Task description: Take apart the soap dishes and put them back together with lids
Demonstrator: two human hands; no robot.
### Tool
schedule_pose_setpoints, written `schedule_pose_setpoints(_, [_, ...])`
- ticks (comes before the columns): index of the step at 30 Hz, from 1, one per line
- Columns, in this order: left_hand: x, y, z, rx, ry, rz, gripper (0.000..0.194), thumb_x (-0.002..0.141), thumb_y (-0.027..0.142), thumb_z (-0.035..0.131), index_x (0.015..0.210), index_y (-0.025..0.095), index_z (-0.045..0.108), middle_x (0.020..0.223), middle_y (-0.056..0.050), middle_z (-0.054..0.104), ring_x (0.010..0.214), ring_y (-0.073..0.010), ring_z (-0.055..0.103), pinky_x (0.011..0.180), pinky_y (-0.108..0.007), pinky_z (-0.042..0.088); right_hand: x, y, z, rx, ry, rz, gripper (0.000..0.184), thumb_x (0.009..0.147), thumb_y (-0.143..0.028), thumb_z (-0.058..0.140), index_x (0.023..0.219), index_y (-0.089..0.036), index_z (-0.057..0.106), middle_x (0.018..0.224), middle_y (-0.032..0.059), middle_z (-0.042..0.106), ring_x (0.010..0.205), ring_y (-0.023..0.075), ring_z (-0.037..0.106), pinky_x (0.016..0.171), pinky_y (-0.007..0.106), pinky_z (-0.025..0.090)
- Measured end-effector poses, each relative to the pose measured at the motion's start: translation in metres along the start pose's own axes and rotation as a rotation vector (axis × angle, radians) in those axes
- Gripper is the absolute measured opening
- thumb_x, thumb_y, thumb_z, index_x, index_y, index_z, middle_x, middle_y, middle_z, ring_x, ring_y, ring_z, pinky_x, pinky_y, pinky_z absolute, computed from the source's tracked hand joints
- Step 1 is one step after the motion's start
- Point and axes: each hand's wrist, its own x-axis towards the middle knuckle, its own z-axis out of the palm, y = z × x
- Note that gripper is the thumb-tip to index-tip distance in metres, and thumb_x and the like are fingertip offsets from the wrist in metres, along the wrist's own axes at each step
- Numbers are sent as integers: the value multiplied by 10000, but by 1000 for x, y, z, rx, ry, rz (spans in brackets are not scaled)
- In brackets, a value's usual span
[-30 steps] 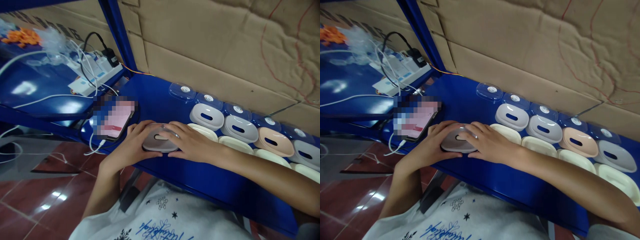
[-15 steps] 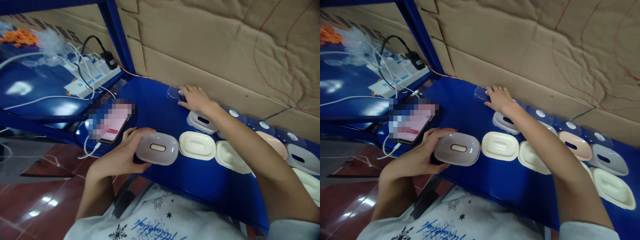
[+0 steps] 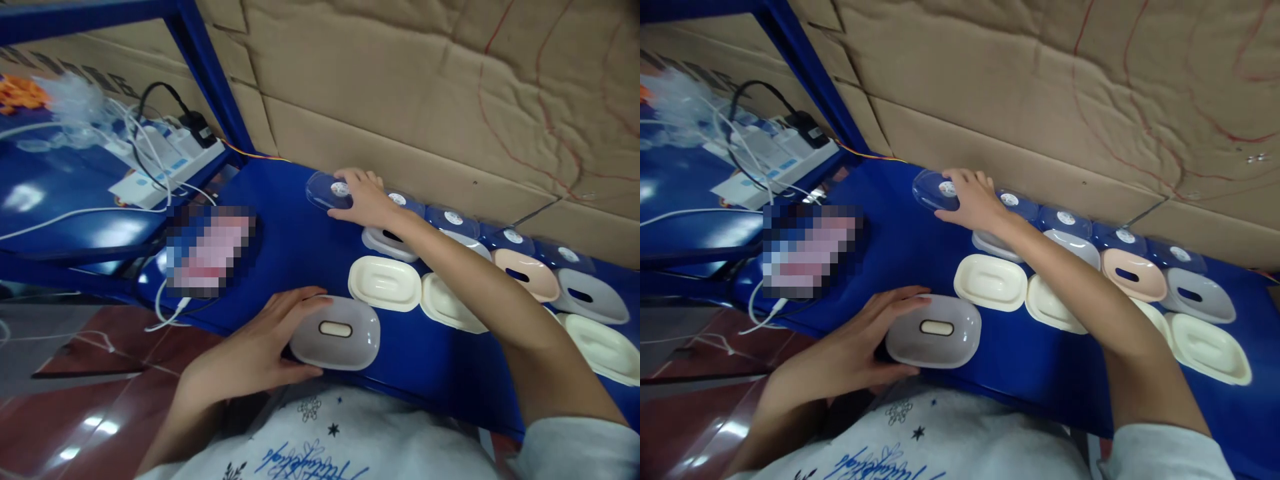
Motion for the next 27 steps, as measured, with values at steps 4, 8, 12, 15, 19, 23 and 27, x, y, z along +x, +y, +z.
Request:
schedule_pose_setpoints(4, [12, 0, 9, 37, 31, 36, 942, 918, 418, 863, 1673, 420, 300, 1682, -142, 467, 1504, -433, 506, 1204, -688, 454, -56, -11, -24, 79, 155, -99, 735, 937, -497, 773, 1546, -229, 459, 1599, 144, 565, 1460, 431, 488, 1209, 636, 351])
schedule_pose_setpoints(8, [12, -4, 20, -20, 103, 86, 1077, 886, 449, 900, 1707, 414, 204, 1679, -157, 470, 1526, -451, 485, 1208, -709, 446, -143, -28, -48, 154, 210, -164, 755, 927, -511, 781, 1562, -276, 447, 1623, 149, 538, 1509, 429, 484, 1206, 643, 383])
schedule_pose_setpoints(12, [15, -2, 39, -154, 148, 50, 1299, 761, 559, 982, 1731, 414, 130, 1709, -175, 412, 1547, -473, 466, 1214, -712, 470, -229, -45, -46, 179, 149, -138, 867, 882, -464, 826, 1623, -349, 391, 1643, 152, 525, 1493, 443, 510, 1171, 682, 437])
schedule_pose_setpoints(15, [21, 5, 53, -230, 197, 10, 1357, 766, 579, 970, 1741, 414, 41, 1767, -195, 287, 1547, -469, 472, 1191, -707, 506, -271, -48, -26, 187, 153, -145, 950, 837, -486, 832, 1654, -313, 379, 1622, 184, 537, 1447, 463, 540, 1106, 692, 487])
schedule_pose_setpoints(19, [29, 15, 56, -269, 144, 30, 1283, 773, 540, 968, 1729, 397, 126, 1735, -189, 353, 1519, -448, 515, 1168, -669, 541, -287, -43, -3, 9, 204, -257, 918, 861, -501, 803, 1664, -299, 406, 1610, 176, 557, 1378, 443, 581, 1066, 637, 502])
schedule_pose_setpoints(23, [34, 20, 46, -277, 69, 36, 1206, 759, 501, 985, 1690, 343, 235, 1685, -194, 447, 1502, -438, 538, 1180, -644, 531, -282, -44, 2, -9, 241, -329, 912, 863, -539, 772, 1658, -262, 421, 1536, 168, 618, 1329, 413, 600, 1041, 584, 506])
schedule_pose_setpoints(27, [33, 19, 41, -216, 38, 65, 1191, 768, 494, 988, 1676, 362, 229, 1661, -180, 488, 1494, -428, 552, 1179, -653, 517, -279, -47, 6, -32, 227, -325, 902, 887, -583, 755, 1653, -239, 425, 1492, 173, 655, 1319, 402, 603, 1028, 571, 509])
